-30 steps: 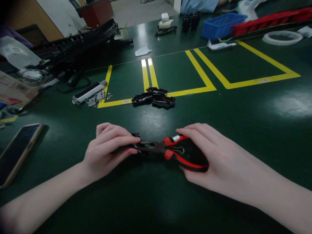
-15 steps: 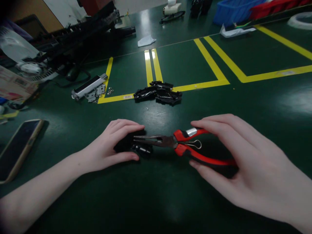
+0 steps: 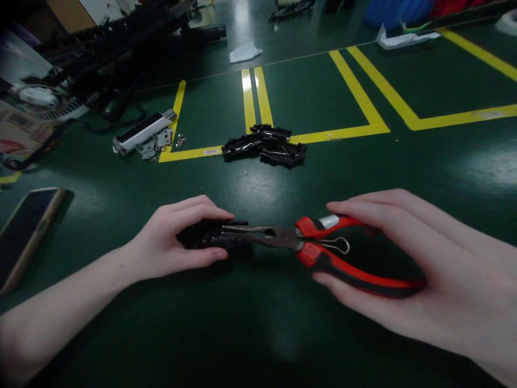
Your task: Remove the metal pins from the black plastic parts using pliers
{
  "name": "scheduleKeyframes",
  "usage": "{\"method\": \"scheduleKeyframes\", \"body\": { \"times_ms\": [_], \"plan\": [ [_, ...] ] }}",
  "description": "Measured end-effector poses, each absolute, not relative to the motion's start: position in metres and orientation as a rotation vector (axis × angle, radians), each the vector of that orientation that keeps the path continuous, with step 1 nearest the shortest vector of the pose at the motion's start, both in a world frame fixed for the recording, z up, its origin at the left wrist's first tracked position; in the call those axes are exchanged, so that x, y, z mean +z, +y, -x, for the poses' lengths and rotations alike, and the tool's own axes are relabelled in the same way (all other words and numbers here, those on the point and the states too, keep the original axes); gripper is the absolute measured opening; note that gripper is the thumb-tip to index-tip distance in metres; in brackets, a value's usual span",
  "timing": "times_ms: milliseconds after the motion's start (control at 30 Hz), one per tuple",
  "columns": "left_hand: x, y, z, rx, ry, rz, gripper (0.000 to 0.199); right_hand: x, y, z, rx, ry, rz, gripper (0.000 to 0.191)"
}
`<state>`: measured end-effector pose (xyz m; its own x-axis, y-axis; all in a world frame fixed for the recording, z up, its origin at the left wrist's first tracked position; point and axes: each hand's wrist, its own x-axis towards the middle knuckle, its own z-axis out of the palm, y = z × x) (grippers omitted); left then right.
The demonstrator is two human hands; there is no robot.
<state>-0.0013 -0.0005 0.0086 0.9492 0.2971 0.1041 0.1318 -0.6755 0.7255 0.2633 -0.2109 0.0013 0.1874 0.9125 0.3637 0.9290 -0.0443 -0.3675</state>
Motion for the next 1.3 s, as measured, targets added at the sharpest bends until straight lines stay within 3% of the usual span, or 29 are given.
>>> {"method": "scheduleKeyframes", "body": {
  "times_ms": [533, 867, 1300],
  "plan": [
    [0.010, -0.003, 0.001, 0.191, 0.214, -2.393, 0.030, -0.013, -0.211, -0.269, 0.017, -1.923, 1.824, 0.058],
    [0.010, -0.001, -0.001, 0.183, 0.200, -2.366, 0.028, -0.007, -0.210, -0.264, 0.146, -1.873, 1.906, 0.049],
    [0.009, 0.002, 0.000, 0.224, 0.163, -2.312, 0.035, -0.021, -0.215, -0.275, 0.073, -1.996, 1.774, 0.060]
  ]
}}
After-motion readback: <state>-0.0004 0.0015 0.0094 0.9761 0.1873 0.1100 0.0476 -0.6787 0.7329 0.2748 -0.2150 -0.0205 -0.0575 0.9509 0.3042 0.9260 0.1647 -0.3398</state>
